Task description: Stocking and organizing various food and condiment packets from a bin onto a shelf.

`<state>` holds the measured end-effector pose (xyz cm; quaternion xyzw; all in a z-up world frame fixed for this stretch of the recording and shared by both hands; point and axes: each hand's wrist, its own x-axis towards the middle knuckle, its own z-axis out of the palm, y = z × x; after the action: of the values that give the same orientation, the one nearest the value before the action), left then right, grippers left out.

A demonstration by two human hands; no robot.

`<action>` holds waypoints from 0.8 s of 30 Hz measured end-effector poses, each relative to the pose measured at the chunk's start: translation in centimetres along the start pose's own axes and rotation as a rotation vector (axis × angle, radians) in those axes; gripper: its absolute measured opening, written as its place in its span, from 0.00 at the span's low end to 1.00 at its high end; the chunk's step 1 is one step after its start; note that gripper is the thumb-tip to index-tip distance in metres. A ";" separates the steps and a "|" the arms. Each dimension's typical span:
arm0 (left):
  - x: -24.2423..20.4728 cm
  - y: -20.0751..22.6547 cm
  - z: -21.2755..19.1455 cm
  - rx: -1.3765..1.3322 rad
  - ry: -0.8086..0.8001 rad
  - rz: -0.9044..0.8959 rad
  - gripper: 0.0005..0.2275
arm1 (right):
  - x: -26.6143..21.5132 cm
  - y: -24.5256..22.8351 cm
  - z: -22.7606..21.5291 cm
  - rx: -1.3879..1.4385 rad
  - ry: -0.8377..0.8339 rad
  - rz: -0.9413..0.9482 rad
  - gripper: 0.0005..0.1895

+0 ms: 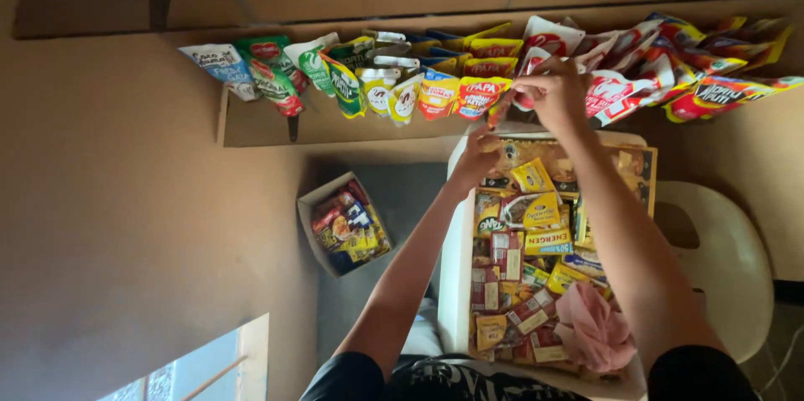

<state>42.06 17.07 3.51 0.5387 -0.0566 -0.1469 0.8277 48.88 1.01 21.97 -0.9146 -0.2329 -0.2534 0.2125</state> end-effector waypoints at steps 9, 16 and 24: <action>3.9 0.9 2.0 0.397 0.049 0.127 0.31 | -0.1 0.8 1.7 0.222 0.215 0.064 0.11; 5.0 -3.2 0.8 0.689 0.152 0.352 0.31 | -2.7 -0.6 -0.6 0.353 0.200 0.111 0.24; -3.9 -3.8 3.2 0.608 0.047 0.154 0.22 | -14.1 -2.0 -6.6 0.500 0.221 0.337 0.26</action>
<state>36.84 14.03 1.65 0.7587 -0.1195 -0.0476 0.6386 34.70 -5.24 19.72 -0.8265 -0.1089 -0.2474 0.4938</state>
